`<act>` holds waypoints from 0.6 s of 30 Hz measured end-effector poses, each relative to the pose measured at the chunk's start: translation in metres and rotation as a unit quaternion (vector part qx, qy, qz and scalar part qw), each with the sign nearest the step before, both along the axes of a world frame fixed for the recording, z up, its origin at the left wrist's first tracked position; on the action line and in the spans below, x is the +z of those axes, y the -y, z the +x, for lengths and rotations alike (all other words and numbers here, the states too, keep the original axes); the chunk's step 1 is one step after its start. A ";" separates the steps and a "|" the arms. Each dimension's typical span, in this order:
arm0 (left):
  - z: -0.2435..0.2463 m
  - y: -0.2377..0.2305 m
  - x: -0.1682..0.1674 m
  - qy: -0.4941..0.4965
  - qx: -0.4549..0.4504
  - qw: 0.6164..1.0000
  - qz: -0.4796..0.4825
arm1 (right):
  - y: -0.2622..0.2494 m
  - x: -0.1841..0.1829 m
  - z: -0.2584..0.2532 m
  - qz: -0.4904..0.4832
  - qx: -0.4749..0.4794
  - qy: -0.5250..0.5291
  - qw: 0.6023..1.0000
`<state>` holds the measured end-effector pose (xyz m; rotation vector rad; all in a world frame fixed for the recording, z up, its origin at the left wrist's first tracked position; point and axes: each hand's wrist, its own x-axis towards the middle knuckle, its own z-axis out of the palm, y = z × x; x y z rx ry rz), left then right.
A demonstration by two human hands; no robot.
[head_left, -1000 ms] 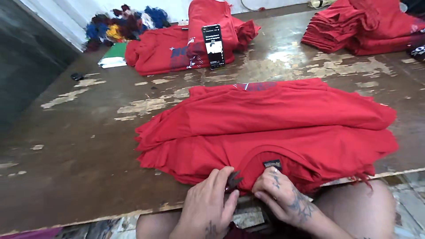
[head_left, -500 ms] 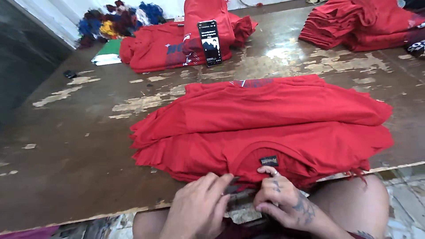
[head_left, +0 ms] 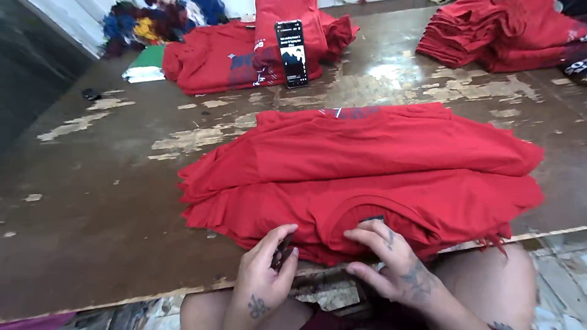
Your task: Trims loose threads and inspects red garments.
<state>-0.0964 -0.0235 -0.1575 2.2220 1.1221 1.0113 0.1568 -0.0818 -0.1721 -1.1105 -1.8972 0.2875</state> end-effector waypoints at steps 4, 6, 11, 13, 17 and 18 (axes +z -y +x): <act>0.013 0.002 0.006 -0.079 0.029 0.996 0.019 | -0.006 -0.010 -0.006 0.076 0.006 0.020 0.997; 0.022 0.005 0.011 -0.064 0.045 0.997 0.011 | 0.001 -0.015 0.002 0.091 0.034 -0.012 0.995; 0.056 0.017 0.008 -0.012 0.049 0.998 -0.038 | 0.009 -0.020 0.007 0.071 0.065 -0.055 0.994; 0.063 0.018 0.003 0.000 0.053 0.997 -0.053 | 0.009 -0.022 0.004 0.071 0.050 -0.052 0.995; 0.054 0.019 0.003 0.147 -0.008 0.981 -0.128 | 0.002 -0.026 -0.003 0.081 0.022 -0.068 0.994; 0.049 0.019 0.002 0.116 -0.005 0.987 -0.112 | 0.000 -0.027 -0.004 0.082 0.020 -0.074 0.994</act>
